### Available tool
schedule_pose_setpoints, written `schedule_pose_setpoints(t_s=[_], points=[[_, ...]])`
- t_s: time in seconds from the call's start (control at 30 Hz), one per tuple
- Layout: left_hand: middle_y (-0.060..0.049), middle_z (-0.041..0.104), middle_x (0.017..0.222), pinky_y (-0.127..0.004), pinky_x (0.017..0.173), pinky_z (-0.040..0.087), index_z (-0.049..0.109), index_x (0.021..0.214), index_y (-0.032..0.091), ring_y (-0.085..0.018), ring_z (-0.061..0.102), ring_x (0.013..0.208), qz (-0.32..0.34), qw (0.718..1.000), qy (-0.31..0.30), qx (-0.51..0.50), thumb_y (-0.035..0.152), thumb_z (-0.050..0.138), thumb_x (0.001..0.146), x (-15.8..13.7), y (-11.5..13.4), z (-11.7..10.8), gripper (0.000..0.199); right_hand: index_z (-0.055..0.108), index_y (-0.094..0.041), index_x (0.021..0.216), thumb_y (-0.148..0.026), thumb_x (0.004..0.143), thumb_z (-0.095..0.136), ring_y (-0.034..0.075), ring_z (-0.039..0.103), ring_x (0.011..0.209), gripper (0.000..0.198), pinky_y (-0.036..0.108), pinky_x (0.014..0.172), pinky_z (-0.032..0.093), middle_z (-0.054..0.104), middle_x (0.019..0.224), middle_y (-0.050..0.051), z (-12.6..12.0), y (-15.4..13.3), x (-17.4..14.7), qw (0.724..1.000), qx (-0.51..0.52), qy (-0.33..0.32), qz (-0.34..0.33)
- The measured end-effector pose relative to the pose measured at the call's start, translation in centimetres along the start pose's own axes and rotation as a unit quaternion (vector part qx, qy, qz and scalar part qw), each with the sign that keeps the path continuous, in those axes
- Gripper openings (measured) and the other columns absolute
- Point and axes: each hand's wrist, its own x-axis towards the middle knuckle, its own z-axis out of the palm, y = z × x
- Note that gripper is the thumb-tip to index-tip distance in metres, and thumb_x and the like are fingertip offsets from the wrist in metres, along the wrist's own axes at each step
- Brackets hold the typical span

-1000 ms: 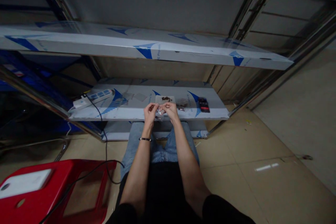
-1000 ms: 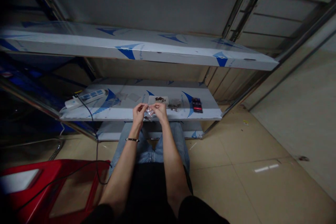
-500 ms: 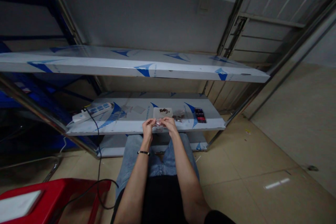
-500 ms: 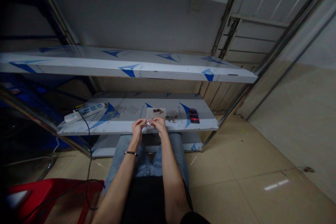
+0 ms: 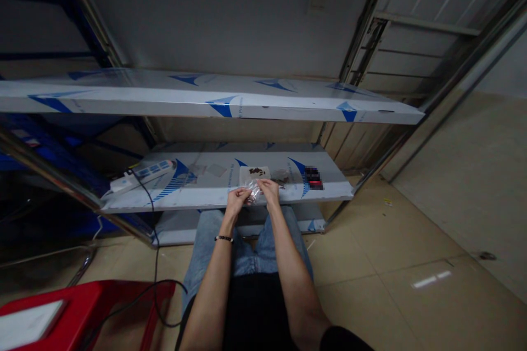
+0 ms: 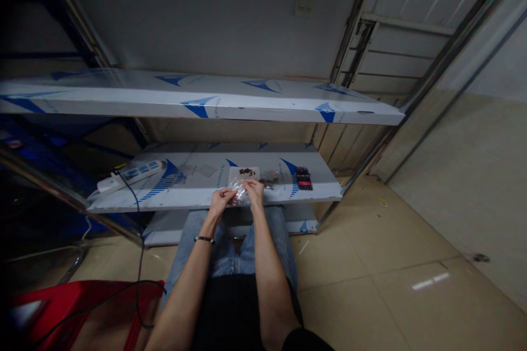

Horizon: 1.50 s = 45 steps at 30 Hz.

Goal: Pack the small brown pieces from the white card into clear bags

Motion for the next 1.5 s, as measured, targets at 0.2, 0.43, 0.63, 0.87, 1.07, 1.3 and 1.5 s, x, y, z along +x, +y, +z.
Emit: schedule_pose_setpoints(t_s=[0.2,0.43,0.63,0.87,1.07,1.3,1.5], points=[[-0.007,0.073,0.074,-0.025,0.048,0.052,0.07,0.088,0.012,-0.021,0.07,0.059,-0.005,1.0,-0.006,-0.009,0.054,0.088,0.062,-0.2,0.3,-0.2,0.052,0.071,-0.015,0.073,-0.049,0.057,0.081,0.012,0.055,0.055,0.04,0.02,0.046,0.038,0.066,0.065,0.002,-0.3,0.4,0.3,0.999,0.003,-0.035,0.006],[-0.013,0.077,0.08,-0.035,0.07,0.06,0.069,0.089,0.011,-0.025,0.075,0.072,-0.01,0.998,-0.033,-0.046,0.048,0.093,0.056,0.3,-0.1,0.0,0.055,0.07,-0.016,0.084,-0.059,0.067,0.074,0.012,0.056,0.056,0.046,0.019,0.046,0.038,0.066,0.069,0.001,-0.3,-1.3,-0.1,0.999,-0.006,-0.041,-0.005],[-0.008,0.075,0.075,-0.029,0.061,0.056,0.067,0.088,0.013,-0.022,0.072,0.068,0.047,0.998,0.019,-0.031,0.051,0.089,0.06,1.0,0.7,-0.4,0.052,0.068,-0.017,0.074,-0.057,0.061,0.081,0.014,0.059,0.059,0.044,0.021,0.049,0.041,0.065,0.065,0.002,0.1,-1.8,-0.8,0.986,-0.052,-0.156,-0.002],[-0.007,0.071,0.074,-0.024,0.05,0.049,0.073,0.09,0.012,-0.015,0.063,0.061,0.072,0.997,0.014,-0.009,0.052,0.082,0.07,1.1,1.1,-0.7,0.045,0.065,-0.019,0.072,-0.056,0.062,0.081,0.013,0.056,0.056,0.042,0.023,0.051,0.042,0.065,0.068,0.001,0.6,-2.5,-0.6,0.985,-0.038,-0.162,-0.051],[-0.01,0.073,0.078,-0.03,0.061,0.056,0.072,0.094,0.01,-0.018,0.067,0.066,0.067,0.997,0.026,-0.042,0.053,0.081,0.071,0.8,1.8,-0.5,0.05,0.071,-0.018,0.082,-0.057,0.064,0.081,0.016,0.06,0.063,0.044,0.025,0.054,0.046,0.071,0.078,0.006,0.8,-2.7,-0.8,0.984,-0.021,-0.167,-0.05],[-0.011,0.075,0.082,-0.032,0.066,0.059,0.071,0.096,0.01,-0.02,0.071,0.069,0.067,0.997,-0.009,-0.036,0.048,0.083,0.071,0.5,2.2,-0.5,0.048,0.07,-0.018,0.075,-0.053,0.063,0.082,0.015,0.058,0.059,0.039,0.023,0.051,0.042,0.068,0.067,0.003,0.7,-2.5,-0.6,0.988,-0.026,-0.144,-0.056],[-0.009,0.075,0.081,-0.031,0.063,0.058,0.065,0.092,0.013,-0.019,0.071,0.067,0.078,0.996,-0.001,-0.041,0.047,0.086,0.067,0.6,2.4,-0.4,0.047,0.071,-0.018,0.084,-0.047,0.059,0.087,0.015,0.061,0.062,0.042,0.025,0.055,0.047,0.071,0.074,0.004,0.9,-2.6,-0.6,0.986,0.03,-0.158,-0.043]])
